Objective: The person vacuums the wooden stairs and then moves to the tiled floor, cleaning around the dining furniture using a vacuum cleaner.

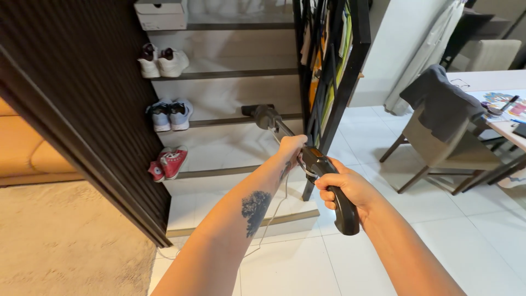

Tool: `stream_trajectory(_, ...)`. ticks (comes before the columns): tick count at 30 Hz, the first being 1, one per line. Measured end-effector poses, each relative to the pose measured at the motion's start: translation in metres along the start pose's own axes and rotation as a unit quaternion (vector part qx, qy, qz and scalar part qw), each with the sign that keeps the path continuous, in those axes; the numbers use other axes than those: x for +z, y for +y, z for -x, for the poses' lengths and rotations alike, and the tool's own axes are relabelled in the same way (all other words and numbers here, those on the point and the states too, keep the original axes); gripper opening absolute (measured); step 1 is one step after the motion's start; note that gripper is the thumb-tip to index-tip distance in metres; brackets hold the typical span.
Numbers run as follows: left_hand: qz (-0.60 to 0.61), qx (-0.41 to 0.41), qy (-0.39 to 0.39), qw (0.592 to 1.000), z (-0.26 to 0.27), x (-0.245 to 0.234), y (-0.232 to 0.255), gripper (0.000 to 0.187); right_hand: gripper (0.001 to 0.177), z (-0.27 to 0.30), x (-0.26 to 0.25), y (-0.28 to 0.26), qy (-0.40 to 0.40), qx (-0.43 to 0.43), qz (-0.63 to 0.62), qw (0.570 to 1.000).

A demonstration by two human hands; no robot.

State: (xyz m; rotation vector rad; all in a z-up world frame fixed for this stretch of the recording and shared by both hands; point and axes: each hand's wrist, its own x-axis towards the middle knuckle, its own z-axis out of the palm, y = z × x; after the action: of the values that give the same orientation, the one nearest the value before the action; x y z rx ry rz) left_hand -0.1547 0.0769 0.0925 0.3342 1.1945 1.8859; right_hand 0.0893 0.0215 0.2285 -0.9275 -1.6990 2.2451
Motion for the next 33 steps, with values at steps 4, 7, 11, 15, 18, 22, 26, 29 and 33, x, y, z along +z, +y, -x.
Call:
stream_trajectory(4,0.046,0.034,0.014,0.998,0.038,0.005,0.014,0.015,0.076,0.034,0.009,-0.007,-0.024,-0.021,-0.011,0.999)
stream_trajectory(7,0.080,0.030,0.035,0.996,0.063,0.011,0.026,0.021,0.075,0.058,0.019,-0.018,-0.045,-0.042,0.003,0.998)
stream_trajectory(11,0.088,0.093,0.039,0.991,0.084,0.016,0.041,0.016,0.074,0.086,0.030,-0.024,-0.057,-0.061,0.018,0.996)
stream_trajectory(15,0.074,0.131,0.020,0.989,0.103,0.019,0.076,0.015,0.074,0.103,0.045,-0.035,-0.065,-0.086,0.022,0.994)
stream_trajectory(18,0.040,0.155,0.000,0.987,0.116,0.011,0.110,0.014,0.075,0.105,0.062,-0.042,-0.075,-0.114,0.024,0.990)
stream_trajectory(22,0.015,0.174,0.006,0.985,0.112,-0.011,0.155,0.013,0.076,0.083,0.090,-0.053,-0.110,-0.144,0.026,0.983)
stream_trajectory(26,0.017,0.179,-0.004,0.984,0.091,-0.053,0.188,0.015,0.075,0.044,0.126,-0.059,-0.121,-0.152,0.028,0.981)
stream_trajectory(29,0.034,0.172,-0.016,0.984,0.072,-0.082,0.213,0.017,0.077,0.012,0.155,-0.069,-0.117,-0.144,0.025,0.982)
stream_trajectory(33,0.023,0.146,-0.006,0.989,0.052,-0.120,0.230,0.017,0.079,-0.026,0.188,-0.077,-0.103,-0.130,0.026,0.986)
